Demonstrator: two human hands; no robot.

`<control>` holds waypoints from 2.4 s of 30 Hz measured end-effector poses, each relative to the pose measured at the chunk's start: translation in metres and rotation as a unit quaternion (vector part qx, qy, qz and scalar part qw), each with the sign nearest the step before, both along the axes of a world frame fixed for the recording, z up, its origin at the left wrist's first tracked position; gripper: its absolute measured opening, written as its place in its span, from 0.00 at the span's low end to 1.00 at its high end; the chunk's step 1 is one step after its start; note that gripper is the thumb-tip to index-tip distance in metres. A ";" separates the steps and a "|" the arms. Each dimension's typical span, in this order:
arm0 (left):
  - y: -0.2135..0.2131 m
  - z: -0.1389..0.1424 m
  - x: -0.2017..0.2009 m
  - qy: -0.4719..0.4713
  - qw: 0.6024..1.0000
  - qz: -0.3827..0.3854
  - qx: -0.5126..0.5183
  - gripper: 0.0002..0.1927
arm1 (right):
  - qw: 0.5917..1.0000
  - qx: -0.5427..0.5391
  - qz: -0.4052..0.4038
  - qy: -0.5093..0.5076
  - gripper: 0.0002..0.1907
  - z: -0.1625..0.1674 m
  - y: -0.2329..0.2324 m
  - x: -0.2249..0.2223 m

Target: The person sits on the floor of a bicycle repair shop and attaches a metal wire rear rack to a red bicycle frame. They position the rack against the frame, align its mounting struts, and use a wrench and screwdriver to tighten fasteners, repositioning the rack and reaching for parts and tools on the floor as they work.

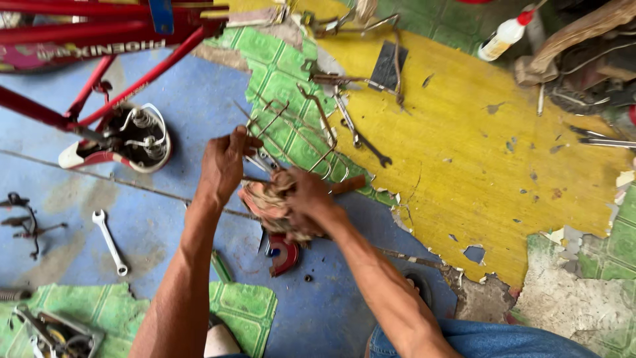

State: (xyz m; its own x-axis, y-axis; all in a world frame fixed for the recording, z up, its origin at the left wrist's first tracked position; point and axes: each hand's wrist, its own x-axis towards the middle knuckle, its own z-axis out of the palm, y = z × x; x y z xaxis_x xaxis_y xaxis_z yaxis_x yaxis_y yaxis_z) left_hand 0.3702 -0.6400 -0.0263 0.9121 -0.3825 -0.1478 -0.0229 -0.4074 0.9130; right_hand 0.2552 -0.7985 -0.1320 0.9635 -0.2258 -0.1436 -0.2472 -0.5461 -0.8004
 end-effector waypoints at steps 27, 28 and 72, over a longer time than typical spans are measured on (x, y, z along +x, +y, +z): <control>-0.018 0.005 -0.006 0.050 0.995 0.003 -0.090 0.32 | 0.955 -0.169 -0.022 0.244 0.16 -0.016 -0.119 -0.041; -0.017 0.005 -0.005 0.053 0.994 -0.001 -0.092 0.32 | 0.964 -0.097 -0.034 0.245 0.15 -0.016 -0.123 -0.039; 0.140 -0.110 -0.042 0.354 0.916 -0.016 0.189 0.23 | 0.741 0.625 -0.245 0.001 0.08 -0.024 -0.033 0.039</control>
